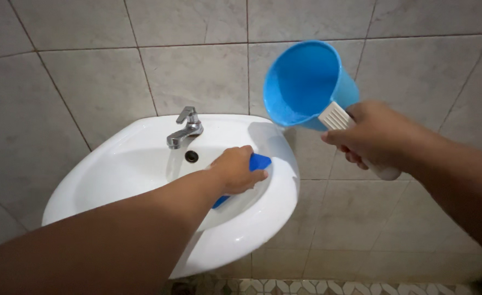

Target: The person cleans a bathroom sink by scrubbing the basin and the underside of the unit with a blue sponge while rinsing it with water from a blue scoop.

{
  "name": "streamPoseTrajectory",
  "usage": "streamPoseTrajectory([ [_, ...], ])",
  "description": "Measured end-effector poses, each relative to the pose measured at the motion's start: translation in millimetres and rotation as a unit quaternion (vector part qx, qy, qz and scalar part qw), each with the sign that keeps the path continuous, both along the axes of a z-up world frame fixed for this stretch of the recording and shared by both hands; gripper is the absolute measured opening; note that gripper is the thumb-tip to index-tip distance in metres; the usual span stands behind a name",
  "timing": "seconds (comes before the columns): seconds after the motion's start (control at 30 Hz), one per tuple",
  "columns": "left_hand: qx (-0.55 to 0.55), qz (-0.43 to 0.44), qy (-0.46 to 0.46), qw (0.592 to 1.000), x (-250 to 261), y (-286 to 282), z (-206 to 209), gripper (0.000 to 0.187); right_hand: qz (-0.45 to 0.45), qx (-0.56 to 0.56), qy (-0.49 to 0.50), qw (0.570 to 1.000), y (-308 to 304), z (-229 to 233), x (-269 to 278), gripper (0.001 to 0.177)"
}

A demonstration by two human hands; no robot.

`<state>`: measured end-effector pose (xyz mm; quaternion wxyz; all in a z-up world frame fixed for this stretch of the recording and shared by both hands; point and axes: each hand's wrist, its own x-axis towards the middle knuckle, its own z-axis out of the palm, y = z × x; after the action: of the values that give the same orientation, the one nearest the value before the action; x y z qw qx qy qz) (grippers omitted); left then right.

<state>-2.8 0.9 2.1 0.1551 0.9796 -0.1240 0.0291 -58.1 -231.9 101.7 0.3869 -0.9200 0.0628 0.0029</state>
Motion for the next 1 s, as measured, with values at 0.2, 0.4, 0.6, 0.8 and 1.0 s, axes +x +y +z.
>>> streamPoseTrajectory([
  [0.2, -0.003, 0.046, 0.018, 0.999, -7.6, 33.4, -10.5, 0.066, 0.005, 0.007, -0.007, 1.000, 10.7, -20.5, 30.0, 0.035],
  [0.4, 0.002, 0.114, 0.057, 0.992, -21.4, 83.0, -15.9, 0.059, -0.015, 0.047, -0.008, 0.999, 52.0, -30.8, 54.3, 0.033],
  [0.6, 0.031, 0.125, 0.054, 0.990, -31.0, 120.9, -25.2, 0.061, -0.029, -0.014, -0.020, 0.999, 75.4, -42.9, 63.6, 0.035],
  [0.8, -0.001, 0.114, 0.048, 0.992, -32.6, 145.9, -23.6, 0.060, -0.076, 0.103, -0.006, 0.992, 88.1, -53.6, 61.5, 0.041],
  [1.0, 0.010, 0.104, 0.046, 0.993, -21.7, 176.9, -24.3, 0.058, -0.097, -0.049, -0.001, 0.994, 134.9, -29.6, 34.9, 0.050],
])
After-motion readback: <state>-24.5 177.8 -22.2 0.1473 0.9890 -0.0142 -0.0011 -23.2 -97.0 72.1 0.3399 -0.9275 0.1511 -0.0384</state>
